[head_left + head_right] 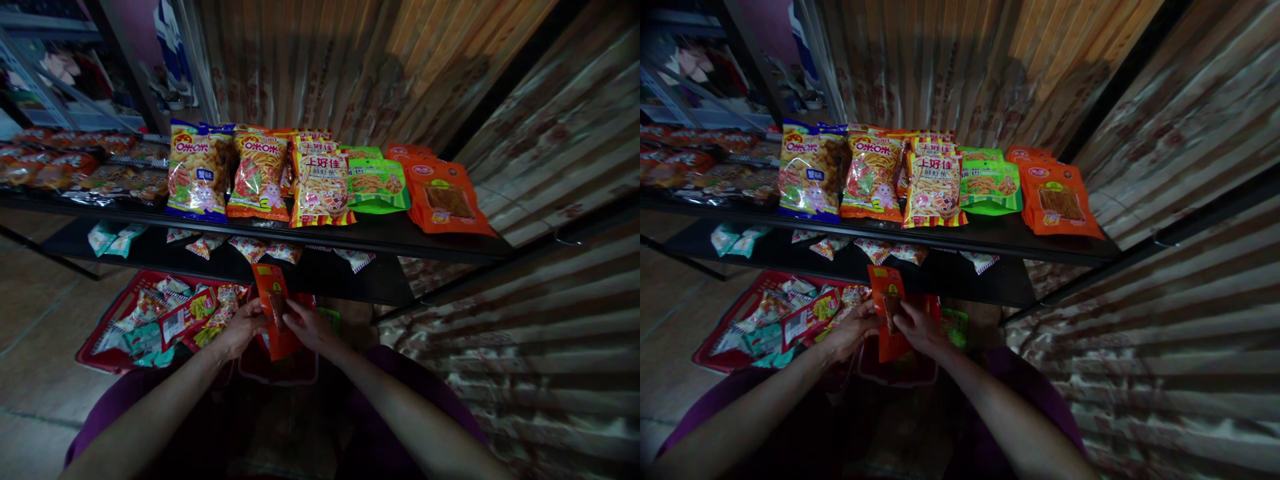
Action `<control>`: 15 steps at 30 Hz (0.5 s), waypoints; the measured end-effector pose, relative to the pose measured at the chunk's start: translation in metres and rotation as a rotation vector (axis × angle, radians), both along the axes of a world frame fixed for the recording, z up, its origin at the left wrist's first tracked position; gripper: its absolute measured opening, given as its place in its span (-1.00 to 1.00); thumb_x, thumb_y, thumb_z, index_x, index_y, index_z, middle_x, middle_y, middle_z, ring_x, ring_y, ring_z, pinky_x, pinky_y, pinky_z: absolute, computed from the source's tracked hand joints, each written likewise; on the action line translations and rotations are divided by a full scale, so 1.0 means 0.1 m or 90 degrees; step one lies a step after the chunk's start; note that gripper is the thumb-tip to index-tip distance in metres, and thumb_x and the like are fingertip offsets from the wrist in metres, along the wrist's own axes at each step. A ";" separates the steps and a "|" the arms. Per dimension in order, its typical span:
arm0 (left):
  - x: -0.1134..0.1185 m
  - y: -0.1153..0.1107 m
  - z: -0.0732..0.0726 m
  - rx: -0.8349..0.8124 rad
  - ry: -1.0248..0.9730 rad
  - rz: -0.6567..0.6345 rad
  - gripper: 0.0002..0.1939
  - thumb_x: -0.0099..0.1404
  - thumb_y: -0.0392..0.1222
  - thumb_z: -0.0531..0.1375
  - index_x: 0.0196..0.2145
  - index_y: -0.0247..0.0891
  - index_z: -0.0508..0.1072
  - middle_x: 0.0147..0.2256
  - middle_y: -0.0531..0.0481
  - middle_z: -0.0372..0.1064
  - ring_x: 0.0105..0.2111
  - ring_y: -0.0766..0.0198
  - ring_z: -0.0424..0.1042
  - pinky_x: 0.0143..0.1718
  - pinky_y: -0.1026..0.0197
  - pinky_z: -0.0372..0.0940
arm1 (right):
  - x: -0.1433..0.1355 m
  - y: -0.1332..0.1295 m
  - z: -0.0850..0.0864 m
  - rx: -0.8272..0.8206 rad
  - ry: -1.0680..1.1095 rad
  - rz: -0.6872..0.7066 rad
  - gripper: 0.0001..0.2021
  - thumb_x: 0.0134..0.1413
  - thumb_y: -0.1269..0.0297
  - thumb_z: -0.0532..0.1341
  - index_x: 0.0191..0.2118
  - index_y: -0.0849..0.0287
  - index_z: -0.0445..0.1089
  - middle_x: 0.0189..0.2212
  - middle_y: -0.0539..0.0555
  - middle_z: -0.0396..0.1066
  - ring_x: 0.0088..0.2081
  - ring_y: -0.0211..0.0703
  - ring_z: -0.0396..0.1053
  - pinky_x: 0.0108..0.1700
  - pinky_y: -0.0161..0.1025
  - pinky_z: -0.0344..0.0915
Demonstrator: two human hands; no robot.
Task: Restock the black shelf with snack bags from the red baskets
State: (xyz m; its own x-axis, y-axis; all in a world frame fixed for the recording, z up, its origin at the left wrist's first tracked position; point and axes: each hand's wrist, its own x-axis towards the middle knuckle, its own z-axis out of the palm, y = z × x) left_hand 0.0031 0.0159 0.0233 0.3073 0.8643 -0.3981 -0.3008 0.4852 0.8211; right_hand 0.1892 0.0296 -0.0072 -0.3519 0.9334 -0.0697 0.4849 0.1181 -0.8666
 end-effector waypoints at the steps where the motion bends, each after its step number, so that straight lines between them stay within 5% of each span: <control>1: 0.02 -0.01 -0.01 0.004 0.002 -0.004 -0.58 -0.04 -0.21 0.35 -0.17 -0.26 0.45 -0.24 -0.07 0.48 -0.30 0.25 0.46 -0.32 0.28 0.30 | -0.01 -0.02 0.05 -0.060 0.032 0.027 -0.56 0.13 0.12 0.10 0.13 0.00 0.26 0.10 0.11 0.29 0.12 0.00 0.25 0.14 0.03 0.16; 7: 0.09 -0.11 -0.01 0.048 0.049 -0.021 -0.65 0.03 -0.07 0.32 -0.23 -0.27 0.48 -0.22 -0.07 0.45 -0.22 0.25 0.42 -0.21 0.27 0.28 | -0.06 -0.08 0.21 -0.282 0.336 0.100 -0.50 0.02 0.06 0.24 0.10 0.02 0.26 0.05 0.07 0.35 0.11 -0.04 0.25 0.13 -0.03 0.18; 11: 0.10 -0.06 -0.02 0.076 0.061 0.017 -0.61 0.06 0.03 0.28 -0.22 -0.27 0.45 -0.25 -0.07 0.43 -0.24 0.25 0.41 -0.17 0.20 0.29 | -0.09 -0.08 0.16 -0.411 0.478 -0.059 -0.44 -0.25 0.14 0.40 -0.04 0.13 0.34 -0.11 0.12 0.46 -0.05 -0.01 0.40 0.04 -0.03 0.26; 15: -0.02 0.05 -0.14 0.096 0.201 0.193 -0.59 -0.03 0.04 0.31 -0.28 -0.25 0.38 -0.44 0.08 0.36 -0.52 0.38 0.32 -0.43 0.29 0.28 | -0.07 -0.05 0.09 -0.458 0.506 -0.177 -0.50 -0.39 0.12 0.44 -0.22 0.19 0.40 -0.29 0.12 0.51 -0.25 -0.01 0.48 -0.08 -0.04 0.33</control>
State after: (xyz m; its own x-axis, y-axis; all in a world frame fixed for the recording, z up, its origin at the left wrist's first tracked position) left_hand 0.0011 0.0213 0.0088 -0.0852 0.9517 -0.2951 -0.1342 0.2825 0.9498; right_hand 0.1817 0.0244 0.0022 -0.3217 0.8191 -0.4749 -0.3080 -0.5648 -0.7656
